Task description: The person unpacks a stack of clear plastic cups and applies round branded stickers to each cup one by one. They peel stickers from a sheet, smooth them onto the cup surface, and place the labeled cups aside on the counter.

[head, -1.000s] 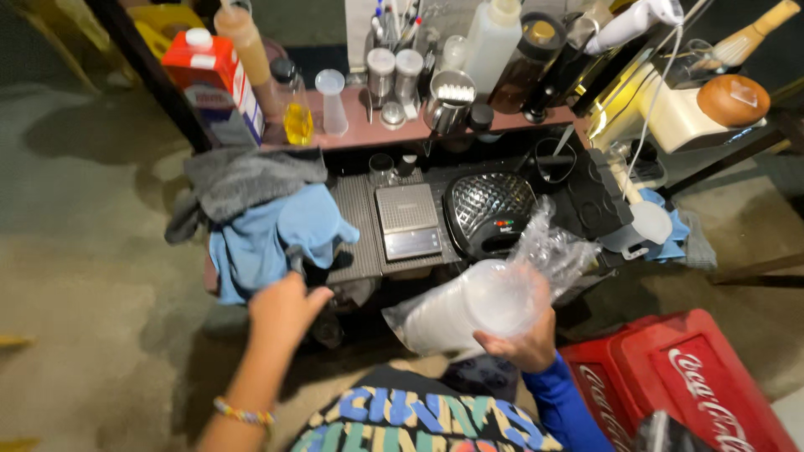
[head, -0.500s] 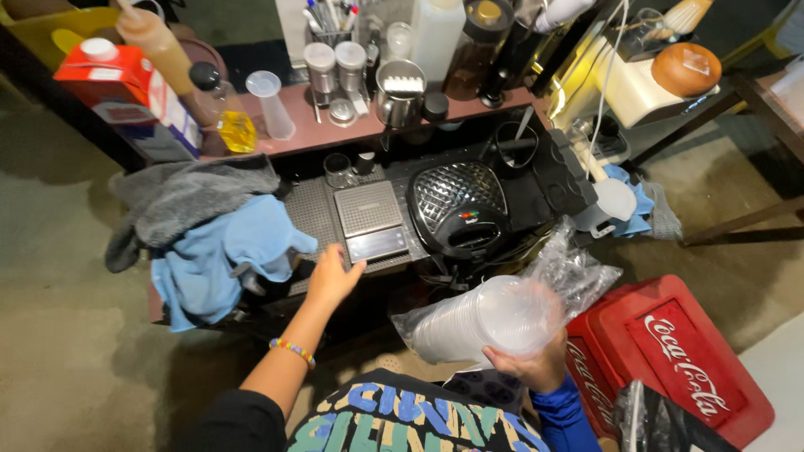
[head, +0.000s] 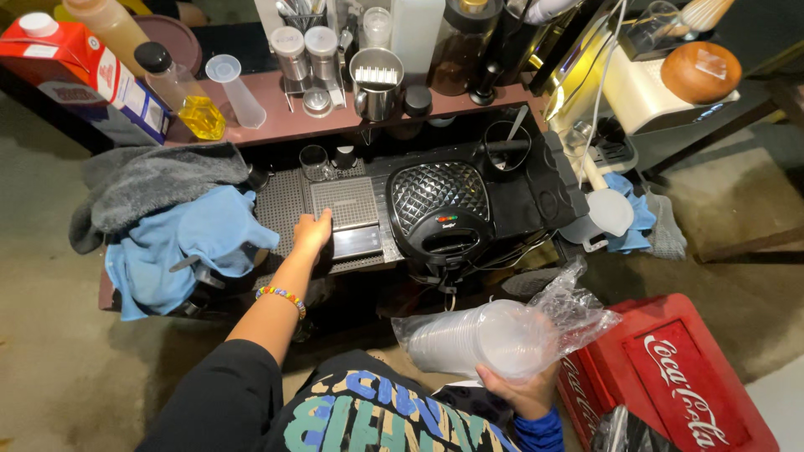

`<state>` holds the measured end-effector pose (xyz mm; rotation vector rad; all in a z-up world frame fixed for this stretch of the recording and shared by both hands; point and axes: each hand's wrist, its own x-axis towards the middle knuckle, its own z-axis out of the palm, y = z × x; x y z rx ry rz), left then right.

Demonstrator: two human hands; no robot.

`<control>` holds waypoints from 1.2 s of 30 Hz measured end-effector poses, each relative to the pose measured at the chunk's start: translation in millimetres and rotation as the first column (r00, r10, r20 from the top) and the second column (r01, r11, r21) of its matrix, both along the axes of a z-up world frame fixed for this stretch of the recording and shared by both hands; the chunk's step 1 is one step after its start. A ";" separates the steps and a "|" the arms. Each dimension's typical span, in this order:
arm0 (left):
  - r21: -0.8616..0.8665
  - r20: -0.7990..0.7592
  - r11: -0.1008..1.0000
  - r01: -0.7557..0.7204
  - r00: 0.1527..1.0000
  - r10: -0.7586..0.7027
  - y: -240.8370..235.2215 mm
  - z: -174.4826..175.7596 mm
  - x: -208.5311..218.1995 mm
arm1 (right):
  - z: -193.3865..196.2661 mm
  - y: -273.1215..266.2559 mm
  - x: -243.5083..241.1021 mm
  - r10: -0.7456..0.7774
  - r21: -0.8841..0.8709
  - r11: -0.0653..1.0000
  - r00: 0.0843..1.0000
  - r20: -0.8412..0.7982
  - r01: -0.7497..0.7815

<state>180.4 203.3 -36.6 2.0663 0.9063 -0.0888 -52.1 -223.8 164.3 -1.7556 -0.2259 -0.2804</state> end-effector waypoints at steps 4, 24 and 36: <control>0.042 0.089 0.996 -0.076 0.993 0.073 -9.6 -4.0 -1.4 | -4.1 -12.7 11.1 0.029 -0.021 0.999 0.999 0.022 -0.028; -0.659 0.167 0.750 0.045 0.982 0.088 -4.5 96.2 -74.2 | -17.7 -38.9 25.4 0.116 -0.162 0.982 0.985 0.125 -0.095; -0.830 0.034 0.555 0.054 0.998 -0.047 22.2 75.3 -238.9 | -8.1 -13.5 37.2 0.111 -0.284 0.957 0.978 0.175 -0.058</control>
